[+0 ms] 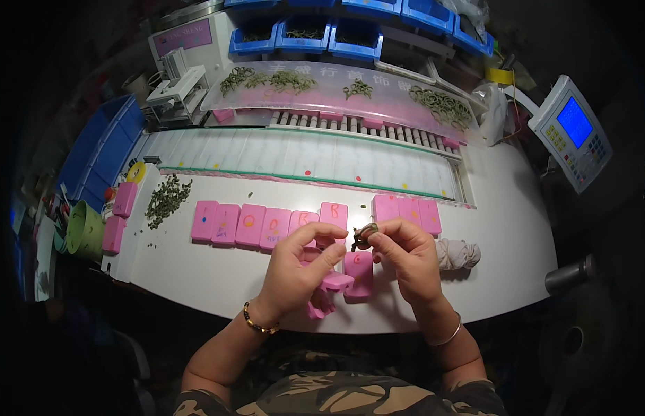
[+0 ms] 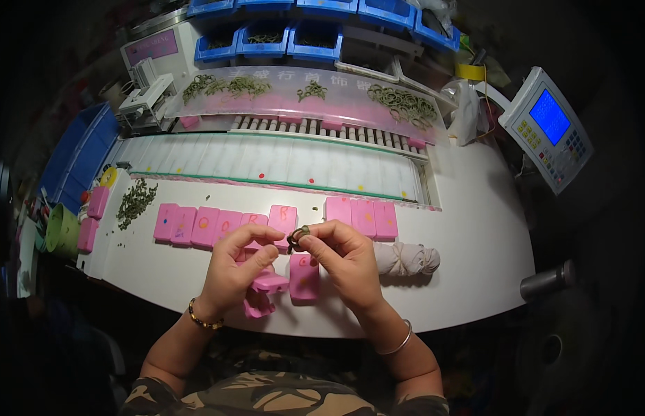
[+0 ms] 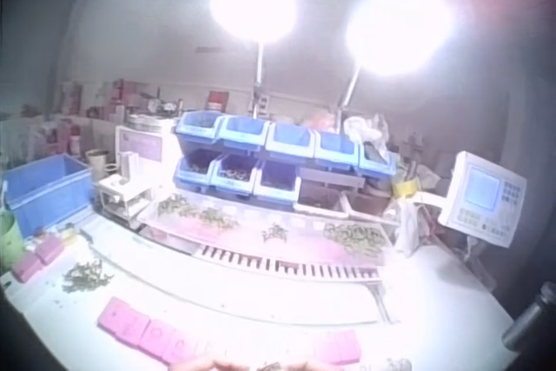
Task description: Placing botanical pieces and keychain rings into decorative molds to create scented sachets.
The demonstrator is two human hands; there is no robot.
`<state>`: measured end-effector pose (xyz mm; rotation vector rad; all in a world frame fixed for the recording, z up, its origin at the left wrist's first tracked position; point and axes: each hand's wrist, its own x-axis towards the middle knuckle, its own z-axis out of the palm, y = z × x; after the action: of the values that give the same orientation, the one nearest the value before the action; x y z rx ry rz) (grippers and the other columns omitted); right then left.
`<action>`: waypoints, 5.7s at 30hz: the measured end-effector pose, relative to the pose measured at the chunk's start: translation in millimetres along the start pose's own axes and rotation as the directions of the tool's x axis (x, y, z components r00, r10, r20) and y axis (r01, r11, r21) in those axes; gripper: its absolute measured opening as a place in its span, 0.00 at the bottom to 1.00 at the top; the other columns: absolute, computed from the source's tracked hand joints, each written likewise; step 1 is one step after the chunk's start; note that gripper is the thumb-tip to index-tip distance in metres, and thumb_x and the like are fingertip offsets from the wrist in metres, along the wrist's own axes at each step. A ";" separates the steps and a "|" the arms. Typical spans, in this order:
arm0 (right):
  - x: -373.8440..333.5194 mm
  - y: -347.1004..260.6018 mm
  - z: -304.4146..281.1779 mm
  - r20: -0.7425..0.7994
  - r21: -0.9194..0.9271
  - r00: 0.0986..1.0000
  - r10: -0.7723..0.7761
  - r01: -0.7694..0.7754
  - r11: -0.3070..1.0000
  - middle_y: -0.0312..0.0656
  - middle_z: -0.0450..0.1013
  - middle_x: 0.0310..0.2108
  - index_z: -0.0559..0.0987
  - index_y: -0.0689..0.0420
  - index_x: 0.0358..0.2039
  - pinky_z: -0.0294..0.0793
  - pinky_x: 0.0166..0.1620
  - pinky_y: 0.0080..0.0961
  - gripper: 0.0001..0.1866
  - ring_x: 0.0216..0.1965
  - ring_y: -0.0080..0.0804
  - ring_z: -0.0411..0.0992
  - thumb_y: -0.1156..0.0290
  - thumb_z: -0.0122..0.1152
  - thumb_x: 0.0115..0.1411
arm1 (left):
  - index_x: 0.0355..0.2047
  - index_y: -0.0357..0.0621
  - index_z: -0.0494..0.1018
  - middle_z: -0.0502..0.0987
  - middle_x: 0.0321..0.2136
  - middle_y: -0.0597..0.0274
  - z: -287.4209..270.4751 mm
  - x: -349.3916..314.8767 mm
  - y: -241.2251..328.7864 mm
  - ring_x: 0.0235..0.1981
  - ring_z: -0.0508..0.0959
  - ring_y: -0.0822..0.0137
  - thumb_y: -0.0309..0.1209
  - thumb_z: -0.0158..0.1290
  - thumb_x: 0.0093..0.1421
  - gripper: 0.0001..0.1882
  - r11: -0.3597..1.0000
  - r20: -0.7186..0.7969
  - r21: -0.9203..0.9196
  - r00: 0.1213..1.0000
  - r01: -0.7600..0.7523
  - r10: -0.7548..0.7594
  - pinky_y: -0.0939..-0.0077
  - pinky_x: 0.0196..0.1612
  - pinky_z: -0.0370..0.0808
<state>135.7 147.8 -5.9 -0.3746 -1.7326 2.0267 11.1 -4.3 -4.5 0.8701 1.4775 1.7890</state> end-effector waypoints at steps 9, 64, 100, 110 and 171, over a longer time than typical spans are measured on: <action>-6.5 1.4 20.7 0.133 -0.630 0.848 -0.513 0.472 0.616 0.44 0.77 0.37 0.80 0.60 0.35 0.75 0.36 0.28 0.09 0.35 0.38 0.76 0.80 0.66 0.52 | 0.39 0.35 0.75 0.76 0.32 0.58 0.4 1.8 -5.7 0.30 0.80 0.71 0.20 0.56 0.57 0.08 0.879 -0.004 0.401 0.959 -0.258 0.283 0.81 0.33 0.77; -17.5 8.5 20.0 -0.051 -0.299 0.998 0.032 -0.046 0.953 0.27 0.70 0.21 0.75 0.59 0.26 0.60 0.25 0.11 0.09 0.22 0.09 0.61 0.71 0.65 0.61 | 0.39 0.35 0.78 0.81 0.31 0.62 -8.8 -2.2 -11.3 0.32 0.79 0.77 0.28 0.58 0.61 0.09 0.996 -0.049 0.067 0.997 0.064 -0.061 0.82 0.37 0.76; -8.5 -5.6 5.3 -0.126 0.076 0.976 0.180 -0.171 0.982 0.29 0.70 0.24 0.75 0.54 0.28 0.56 0.23 0.11 0.12 0.21 0.11 0.61 0.64 0.52 0.68 | 0.36 0.37 0.73 0.79 0.31 0.63 -10.6 -2.8 4.3 0.33 0.78 0.77 0.20 0.58 0.59 0.06 0.999 -0.111 0.023 0.993 0.041 -0.038 0.83 0.38 0.76; -14.8 0.9 -15.9 -0.131 -0.004 0.980 0.150 -0.152 0.988 0.31 0.67 0.21 0.72 0.55 0.26 0.56 0.24 0.12 0.12 0.21 0.13 0.59 0.69 0.52 0.68 | 0.34 0.36 0.74 0.80 0.28 0.63 -54.0 72.4 28.0 0.28 0.79 0.77 0.24 0.58 0.59 0.05 0.912 0.266 0.385 0.930 0.140 -0.254 0.83 0.32 0.77; -37.1 -37.1 -76.4 0.467 -0.882 0.883 -0.041 0.461 -0.101 0.46 0.70 0.51 0.73 0.44 0.59 0.67 0.49 0.37 0.35 0.47 0.41 0.71 0.78 0.64 0.47 | 0.48 0.32 0.71 0.71 0.26 0.62 15.3 61.1 -12.2 0.23 0.73 0.71 0.55 0.35 0.69 0.34 0.786 0.085 -0.496 0.921 0.369 -0.379 0.69 0.23 0.77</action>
<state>210.0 199.3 14.0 -0.0603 -2.9461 0.0231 -10.2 56.1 -9.1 0.2646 1.0144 1.7486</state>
